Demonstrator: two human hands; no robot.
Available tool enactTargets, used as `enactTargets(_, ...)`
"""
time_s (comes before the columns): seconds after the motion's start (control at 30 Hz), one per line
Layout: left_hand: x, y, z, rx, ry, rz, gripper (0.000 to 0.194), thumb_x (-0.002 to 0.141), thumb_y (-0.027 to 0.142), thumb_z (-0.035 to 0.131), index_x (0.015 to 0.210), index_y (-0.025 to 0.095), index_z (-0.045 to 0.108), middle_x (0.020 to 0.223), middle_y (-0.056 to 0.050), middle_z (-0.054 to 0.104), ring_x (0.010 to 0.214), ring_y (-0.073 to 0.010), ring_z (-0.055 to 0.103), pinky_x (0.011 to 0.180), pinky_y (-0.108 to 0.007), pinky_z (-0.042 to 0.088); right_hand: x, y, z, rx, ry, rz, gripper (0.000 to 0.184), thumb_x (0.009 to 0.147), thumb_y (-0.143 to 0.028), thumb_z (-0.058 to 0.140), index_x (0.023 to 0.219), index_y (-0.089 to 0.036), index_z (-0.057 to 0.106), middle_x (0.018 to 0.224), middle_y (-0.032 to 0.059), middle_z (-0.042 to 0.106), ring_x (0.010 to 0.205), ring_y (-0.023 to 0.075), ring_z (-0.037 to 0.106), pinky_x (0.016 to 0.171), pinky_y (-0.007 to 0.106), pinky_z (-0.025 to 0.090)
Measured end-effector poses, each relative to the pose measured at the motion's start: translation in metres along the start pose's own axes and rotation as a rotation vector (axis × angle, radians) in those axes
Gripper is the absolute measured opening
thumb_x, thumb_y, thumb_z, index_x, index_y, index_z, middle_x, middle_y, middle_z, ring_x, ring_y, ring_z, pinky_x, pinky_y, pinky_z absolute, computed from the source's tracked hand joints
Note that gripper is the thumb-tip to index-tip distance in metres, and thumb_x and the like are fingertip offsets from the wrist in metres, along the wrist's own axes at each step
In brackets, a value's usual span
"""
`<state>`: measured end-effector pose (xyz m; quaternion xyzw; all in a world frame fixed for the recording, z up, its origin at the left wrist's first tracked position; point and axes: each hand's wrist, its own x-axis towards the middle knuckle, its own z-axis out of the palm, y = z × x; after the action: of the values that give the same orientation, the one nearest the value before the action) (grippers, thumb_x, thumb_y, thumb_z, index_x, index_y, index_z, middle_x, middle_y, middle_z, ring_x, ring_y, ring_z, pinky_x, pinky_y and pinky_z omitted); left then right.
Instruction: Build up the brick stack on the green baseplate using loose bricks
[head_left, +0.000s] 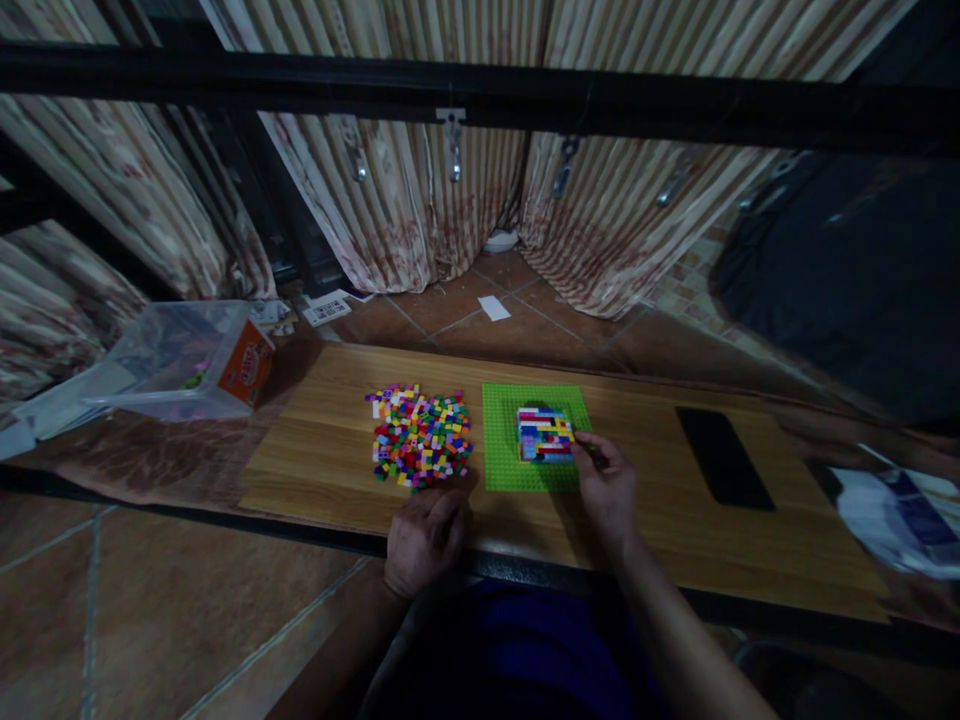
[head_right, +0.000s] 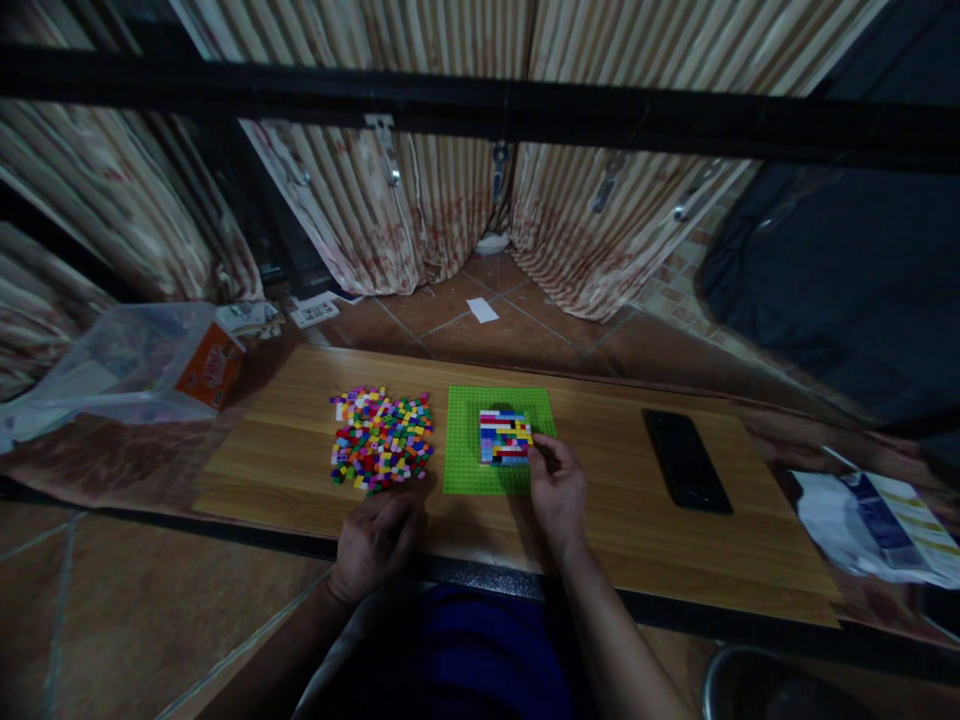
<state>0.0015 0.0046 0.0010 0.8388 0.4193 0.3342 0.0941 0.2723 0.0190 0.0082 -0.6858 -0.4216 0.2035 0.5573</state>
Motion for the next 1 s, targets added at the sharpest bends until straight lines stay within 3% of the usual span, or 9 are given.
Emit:
enactTargets(0.2, 0.0008, 0.0008, -0.0007, 0.005, -0.023, -0.017, 0.013, 0.088, 0.022, 0.053, 0.099, 0.02, 0.061, 0.082, -0.004, 0.068, 0.076, -0.0176, 0.066, 0.07, -0.029, 0.053, 0.0058, -0.0016, 0.0059, 0.135, 0.016, 0.078, 0.025, 0.072, -0.036, 0.067, 0.089, -0.018, 0.069, 0.089, 0.0079, 0.074, 0.08, 0.0214, 0.068, 0.077, 0.039, 0.054)
enactTargets(1.0, -0.0015, -0.0011, 0.0018, 0.006, -0.011, -0.01, 0.015, 0.087, 0.02, 0.056, 0.101, 0.02, 0.06, 0.086, -0.005, 0.069, 0.079, -0.0187, 0.065, 0.072, -0.03, 0.052, 0.0093, -0.0039, 0.0078, 0.145, -0.005, 0.136, 0.025, 0.068, -0.036, 0.067, 0.085, -0.018, 0.07, 0.086, 0.0074, 0.074, 0.079, 0.0219, 0.068, 0.078, 0.039, 0.053)
